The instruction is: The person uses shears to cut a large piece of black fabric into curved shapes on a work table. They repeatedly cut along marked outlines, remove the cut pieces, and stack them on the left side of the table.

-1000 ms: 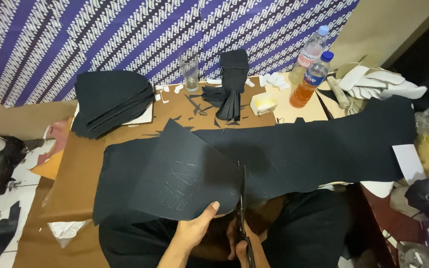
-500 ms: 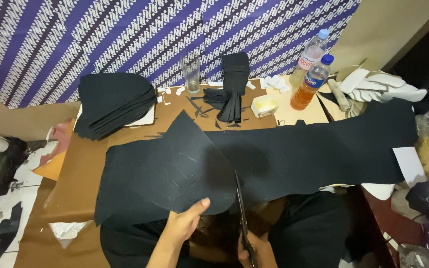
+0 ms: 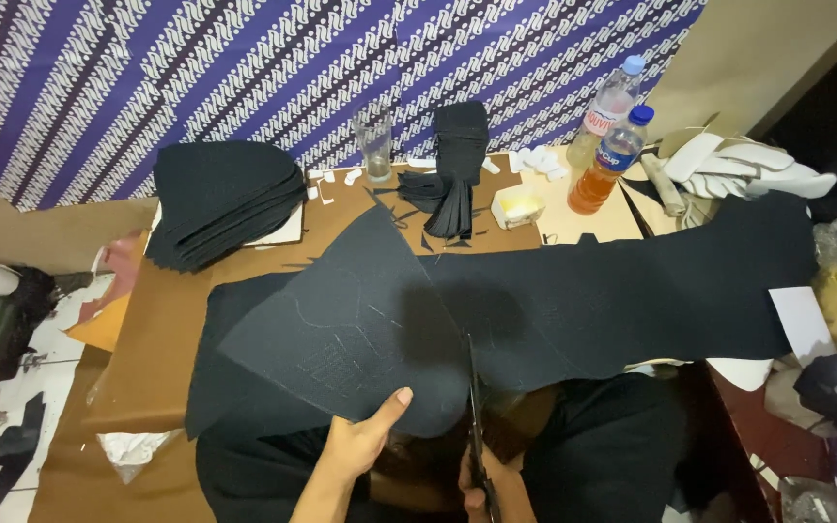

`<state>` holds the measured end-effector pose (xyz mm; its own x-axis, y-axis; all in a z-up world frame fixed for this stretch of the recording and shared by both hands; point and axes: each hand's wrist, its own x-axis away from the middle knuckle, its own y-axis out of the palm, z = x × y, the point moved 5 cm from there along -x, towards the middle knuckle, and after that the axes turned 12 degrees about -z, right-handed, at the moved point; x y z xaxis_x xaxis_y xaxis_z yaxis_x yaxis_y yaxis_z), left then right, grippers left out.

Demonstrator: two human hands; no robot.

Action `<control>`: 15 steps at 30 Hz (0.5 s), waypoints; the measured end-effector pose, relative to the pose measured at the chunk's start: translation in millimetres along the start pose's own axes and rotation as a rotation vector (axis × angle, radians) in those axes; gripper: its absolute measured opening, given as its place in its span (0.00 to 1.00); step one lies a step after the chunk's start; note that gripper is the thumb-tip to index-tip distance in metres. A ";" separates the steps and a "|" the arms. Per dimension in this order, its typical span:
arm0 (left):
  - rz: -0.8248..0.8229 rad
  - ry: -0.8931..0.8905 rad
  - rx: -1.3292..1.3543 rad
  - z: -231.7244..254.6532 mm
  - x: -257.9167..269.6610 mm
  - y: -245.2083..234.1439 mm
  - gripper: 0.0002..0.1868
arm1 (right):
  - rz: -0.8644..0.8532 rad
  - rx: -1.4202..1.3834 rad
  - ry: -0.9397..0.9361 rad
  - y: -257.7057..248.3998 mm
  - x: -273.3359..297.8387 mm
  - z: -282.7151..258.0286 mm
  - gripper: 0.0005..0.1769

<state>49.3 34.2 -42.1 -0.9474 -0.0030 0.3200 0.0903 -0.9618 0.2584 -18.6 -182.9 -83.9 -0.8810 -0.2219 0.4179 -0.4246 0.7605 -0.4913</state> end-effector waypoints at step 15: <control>-0.214 0.097 -0.115 7.4 -15.7 -10.5 0.26 | -0.065 -0.184 0.064 -1.7 9.6 -6.8 0.19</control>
<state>65.4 46.4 -43.0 -0.9668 0.1831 0.1783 -0.1457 -0.9680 0.2042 -24.9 -182.2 -73.9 -0.8353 -0.2394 0.4950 -0.4298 0.8457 -0.3163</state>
